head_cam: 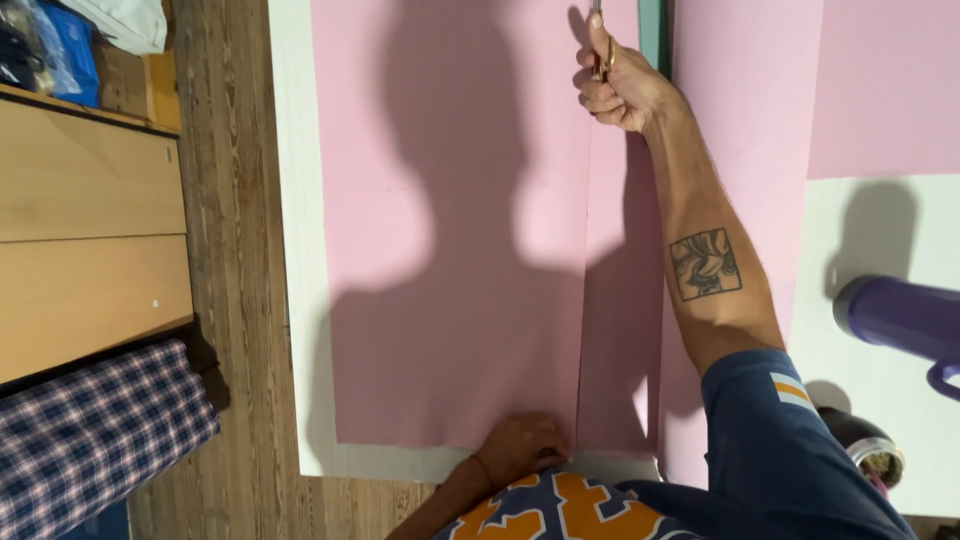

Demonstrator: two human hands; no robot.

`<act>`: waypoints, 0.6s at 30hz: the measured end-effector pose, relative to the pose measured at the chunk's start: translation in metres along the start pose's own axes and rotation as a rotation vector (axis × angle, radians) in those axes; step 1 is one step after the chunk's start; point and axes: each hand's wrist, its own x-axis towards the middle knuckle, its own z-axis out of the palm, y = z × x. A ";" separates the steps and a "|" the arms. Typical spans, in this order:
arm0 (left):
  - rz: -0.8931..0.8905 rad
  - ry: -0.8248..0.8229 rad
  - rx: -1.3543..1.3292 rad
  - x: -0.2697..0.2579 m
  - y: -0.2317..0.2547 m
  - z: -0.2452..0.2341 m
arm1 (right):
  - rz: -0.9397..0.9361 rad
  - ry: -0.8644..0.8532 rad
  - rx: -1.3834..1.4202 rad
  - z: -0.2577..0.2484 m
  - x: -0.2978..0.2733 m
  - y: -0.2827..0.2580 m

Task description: Measure and cut a piece of pink leather using a ruler, pencil, and scissors.

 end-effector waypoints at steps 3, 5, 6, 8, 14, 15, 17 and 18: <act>0.028 0.004 0.086 -0.002 -0.013 0.012 | -0.018 -0.024 -0.003 -0.005 0.009 0.000; 0.035 -0.002 0.091 -0.004 -0.020 0.019 | -0.012 -0.020 -0.008 -0.007 0.014 0.000; 0.038 -0.011 0.090 -0.004 -0.024 0.022 | 0.003 -0.015 -0.009 -0.008 0.016 -0.001; 0.034 -0.008 0.091 -0.004 -0.026 0.022 | -0.015 -0.046 -0.001 -0.013 0.024 0.000; 0.087 -0.004 0.081 -0.009 -0.048 0.037 | -0.037 -0.109 0.024 -0.022 0.040 0.000; 0.144 0.020 0.061 -0.010 -0.055 0.042 | -0.032 -0.126 0.050 -0.024 0.044 0.001; 0.146 0.043 0.055 -0.013 -0.077 0.061 | -0.036 -0.131 0.055 -0.025 0.047 0.000; 0.142 0.061 0.043 -0.015 -0.089 0.070 | -0.032 -0.134 0.066 -0.026 0.049 0.000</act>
